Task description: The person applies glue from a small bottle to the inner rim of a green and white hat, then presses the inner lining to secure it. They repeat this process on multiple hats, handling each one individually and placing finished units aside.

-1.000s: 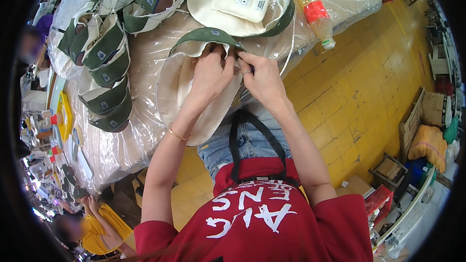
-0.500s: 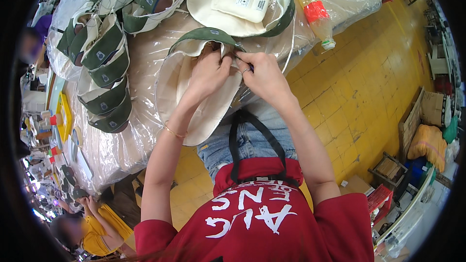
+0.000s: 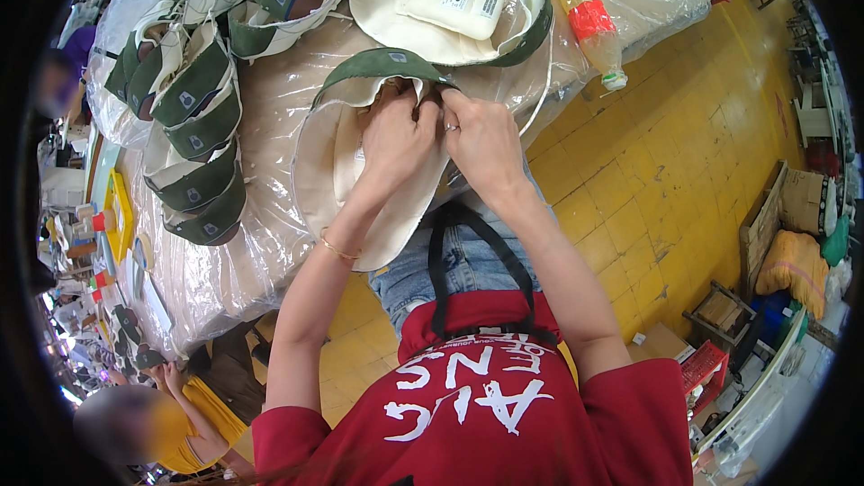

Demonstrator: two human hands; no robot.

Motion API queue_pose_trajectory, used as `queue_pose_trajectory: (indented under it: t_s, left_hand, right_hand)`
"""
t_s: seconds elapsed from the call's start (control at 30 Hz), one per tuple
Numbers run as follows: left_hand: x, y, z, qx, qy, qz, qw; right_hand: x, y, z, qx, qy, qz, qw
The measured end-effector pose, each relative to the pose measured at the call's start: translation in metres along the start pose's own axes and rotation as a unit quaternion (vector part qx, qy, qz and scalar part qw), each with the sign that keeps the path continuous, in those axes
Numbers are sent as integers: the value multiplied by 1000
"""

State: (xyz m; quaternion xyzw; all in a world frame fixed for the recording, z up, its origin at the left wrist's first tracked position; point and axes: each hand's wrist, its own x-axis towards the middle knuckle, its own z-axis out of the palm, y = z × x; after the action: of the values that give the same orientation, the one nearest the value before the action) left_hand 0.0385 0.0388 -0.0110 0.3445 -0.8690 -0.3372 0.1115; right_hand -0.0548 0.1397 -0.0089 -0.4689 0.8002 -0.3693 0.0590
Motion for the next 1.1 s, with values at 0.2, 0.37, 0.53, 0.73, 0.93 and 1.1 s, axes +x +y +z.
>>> queue_pose_trajectory:
  t_s: [0.2, 0.37, 0.53, 0.73, 0.93, 1.1]
  left_hand:
    - [-7, 2, -4, -123, 12, -69, 990]
    - [-5, 9, -12, -135, -29, -126, 982]
    - [2, 16, -18, -82, -45, -112, 989]
    - [5, 7, -22, -83, -62, -84, 991]
    - [8, 3, -25, -90, -88, -72, 989]
    - [15, 11, -25, -29, -124, -126, 984]
  right_hand:
    - [-1, 2, 8, 16, 40, 20, 999]
    - [3, 3, 8, 41, 27, 42, 998]
    - [18, 12, -14, 139, -92, 84, 982]
    - [18, 6, -26, 144, -139, 99, 975]
    - [18, 4, -46, 94, -191, 116, 970]
    - [14, 4, -38, 77, -120, 21, 990]
